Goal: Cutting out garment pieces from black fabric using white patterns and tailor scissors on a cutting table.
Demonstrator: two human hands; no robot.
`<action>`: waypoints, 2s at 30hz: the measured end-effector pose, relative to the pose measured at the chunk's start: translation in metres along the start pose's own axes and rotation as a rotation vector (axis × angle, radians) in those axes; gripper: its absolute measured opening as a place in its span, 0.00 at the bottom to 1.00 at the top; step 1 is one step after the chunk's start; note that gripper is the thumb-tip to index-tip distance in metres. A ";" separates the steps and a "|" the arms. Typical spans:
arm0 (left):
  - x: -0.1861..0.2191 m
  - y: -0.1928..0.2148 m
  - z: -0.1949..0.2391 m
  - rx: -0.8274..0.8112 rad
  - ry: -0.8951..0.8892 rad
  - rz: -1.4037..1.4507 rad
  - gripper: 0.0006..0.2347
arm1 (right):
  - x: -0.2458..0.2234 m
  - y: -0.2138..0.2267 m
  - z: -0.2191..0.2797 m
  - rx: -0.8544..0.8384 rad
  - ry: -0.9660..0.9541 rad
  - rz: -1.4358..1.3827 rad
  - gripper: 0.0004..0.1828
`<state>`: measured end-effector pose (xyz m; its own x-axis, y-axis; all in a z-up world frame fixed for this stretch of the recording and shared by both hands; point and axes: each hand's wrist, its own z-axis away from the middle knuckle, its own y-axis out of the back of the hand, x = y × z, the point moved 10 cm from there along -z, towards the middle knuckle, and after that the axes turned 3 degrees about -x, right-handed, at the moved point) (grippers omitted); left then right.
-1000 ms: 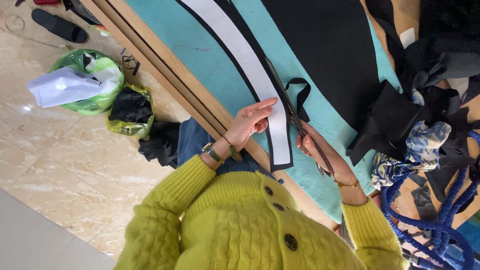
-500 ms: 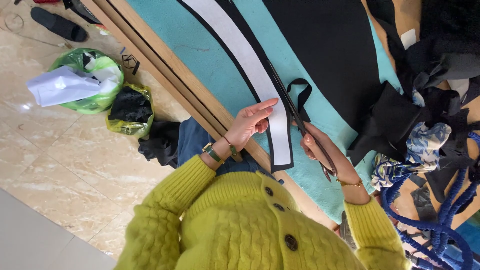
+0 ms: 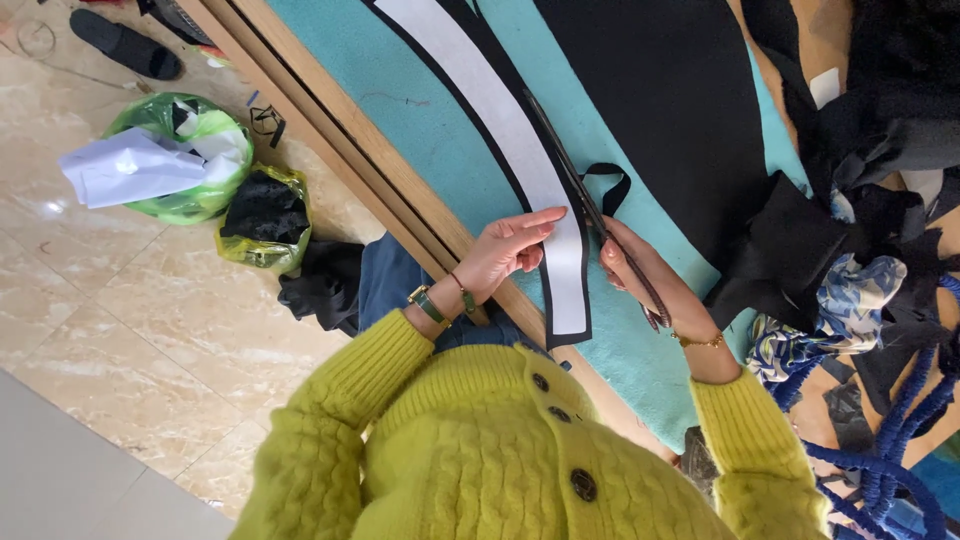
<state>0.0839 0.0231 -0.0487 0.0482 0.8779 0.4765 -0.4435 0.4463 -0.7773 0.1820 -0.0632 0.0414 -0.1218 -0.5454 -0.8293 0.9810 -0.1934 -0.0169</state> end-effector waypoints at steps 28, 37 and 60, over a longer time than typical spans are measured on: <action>0.000 -0.005 0.002 -0.096 0.046 0.003 0.16 | -0.036 0.008 -0.036 -0.062 0.016 -0.002 0.33; -0.008 0.000 0.000 -0.142 0.062 0.013 0.16 | -0.042 0.025 -0.064 -0.056 0.022 0.045 0.35; -0.007 -0.004 0.000 -0.147 0.086 0.036 0.16 | -0.044 0.036 -0.112 -0.120 0.007 0.071 0.35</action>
<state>0.0851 0.0150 -0.0494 0.1141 0.9026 0.4151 -0.3114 0.4293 -0.8478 0.2397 0.0450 0.0154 -0.0503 -0.5484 -0.8347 0.9982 -0.0552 -0.0239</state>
